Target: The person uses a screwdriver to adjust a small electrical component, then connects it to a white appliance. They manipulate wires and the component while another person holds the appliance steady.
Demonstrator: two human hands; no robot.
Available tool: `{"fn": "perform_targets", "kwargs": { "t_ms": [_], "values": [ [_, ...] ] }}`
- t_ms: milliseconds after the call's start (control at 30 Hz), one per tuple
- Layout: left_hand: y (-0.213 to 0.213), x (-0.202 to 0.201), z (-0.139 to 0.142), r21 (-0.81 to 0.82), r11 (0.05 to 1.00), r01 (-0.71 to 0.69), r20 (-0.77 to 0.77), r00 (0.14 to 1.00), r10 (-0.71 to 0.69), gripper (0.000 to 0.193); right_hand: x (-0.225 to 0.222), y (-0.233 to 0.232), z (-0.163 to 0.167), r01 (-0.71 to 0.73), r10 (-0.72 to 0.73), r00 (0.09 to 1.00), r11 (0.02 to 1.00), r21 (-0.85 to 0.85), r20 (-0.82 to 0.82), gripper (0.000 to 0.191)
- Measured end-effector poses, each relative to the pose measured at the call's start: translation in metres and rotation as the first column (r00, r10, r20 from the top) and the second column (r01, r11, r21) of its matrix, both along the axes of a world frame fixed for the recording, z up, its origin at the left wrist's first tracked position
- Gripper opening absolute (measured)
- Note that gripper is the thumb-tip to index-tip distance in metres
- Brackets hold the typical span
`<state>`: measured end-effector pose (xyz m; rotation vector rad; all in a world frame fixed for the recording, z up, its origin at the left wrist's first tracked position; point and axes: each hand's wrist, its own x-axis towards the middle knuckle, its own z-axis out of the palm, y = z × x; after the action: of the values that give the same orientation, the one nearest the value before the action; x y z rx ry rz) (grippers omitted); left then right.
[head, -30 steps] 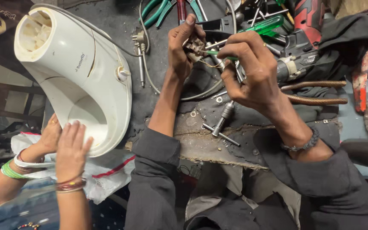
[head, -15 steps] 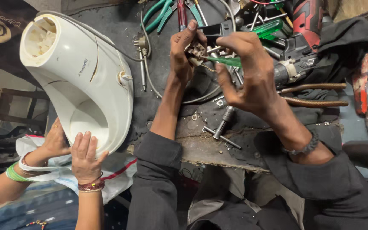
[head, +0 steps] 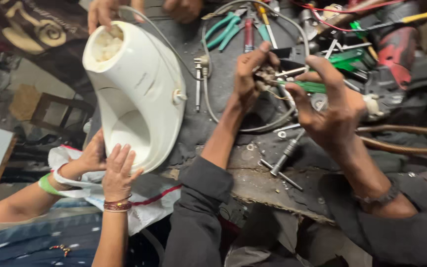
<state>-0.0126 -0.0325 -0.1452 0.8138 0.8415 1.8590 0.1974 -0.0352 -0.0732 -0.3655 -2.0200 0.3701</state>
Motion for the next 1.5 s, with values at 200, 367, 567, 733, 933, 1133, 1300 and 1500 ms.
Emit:
{"fn": "perform_targets", "kwargs": {
  "t_ms": [200,367,567,733,933,1133,1300,1500],
  "values": [
    [0.001,-0.003,0.002,0.003,1.0,-0.018,-0.025,1.0,0.018,0.044,-0.006,0.0,0.002,-0.013,0.013,1.0,1.0,-0.002,0.007,0.055],
    [0.001,-0.005,0.004,-0.012,1.0,0.029,-0.003,1.0,-0.029,0.044,-0.008,0.0,0.006,-0.045,0.045,0.999,0.997,-0.056,0.001,0.055],
    [0.007,-0.006,-0.001,-0.008,1.0,0.03,0.031,0.999,-0.029,0.044,-0.015,0.0,0.011,0.006,-0.008,0.999,0.998,0.058,0.043,0.06],
    [0.009,-0.009,-0.006,0.027,0.999,0.027,0.045,0.999,-0.028,0.042,-0.015,-0.003,0.01,-0.072,0.074,0.997,0.996,-0.055,0.037,0.056],
    [0.01,-0.01,-0.008,0.022,0.999,0.028,0.011,1.0,-0.028,0.045,-0.017,-0.001,0.012,0.025,-0.024,0.996,1.0,-0.002,0.091,0.06],
    [0.01,-0.013,-0.009,-0.012,0.999,0.041,0.044,0.998,-0.041,0.045,-0.019,-0.003,0.017,-0.116,0.128,0.99,0.978,-0.173,0.057,0.05],
    [0.012,-0.012,-0.009,0.0,0.999,0.039,0.013,0.999,-0.039,0.045,-0.021,0.0,0.019,0.012,-0.007,0.998,0.998,-0.062,0.068,0.055],
    [0.012,-0.015,-0.009,0.02,1.0,0.02,0.005,1.0,-0.02,0.044,-0.024,0.001,0.015,-0.103,0.112,0.993,0.982,-0.156,0.049,0.053]
  ]
}}
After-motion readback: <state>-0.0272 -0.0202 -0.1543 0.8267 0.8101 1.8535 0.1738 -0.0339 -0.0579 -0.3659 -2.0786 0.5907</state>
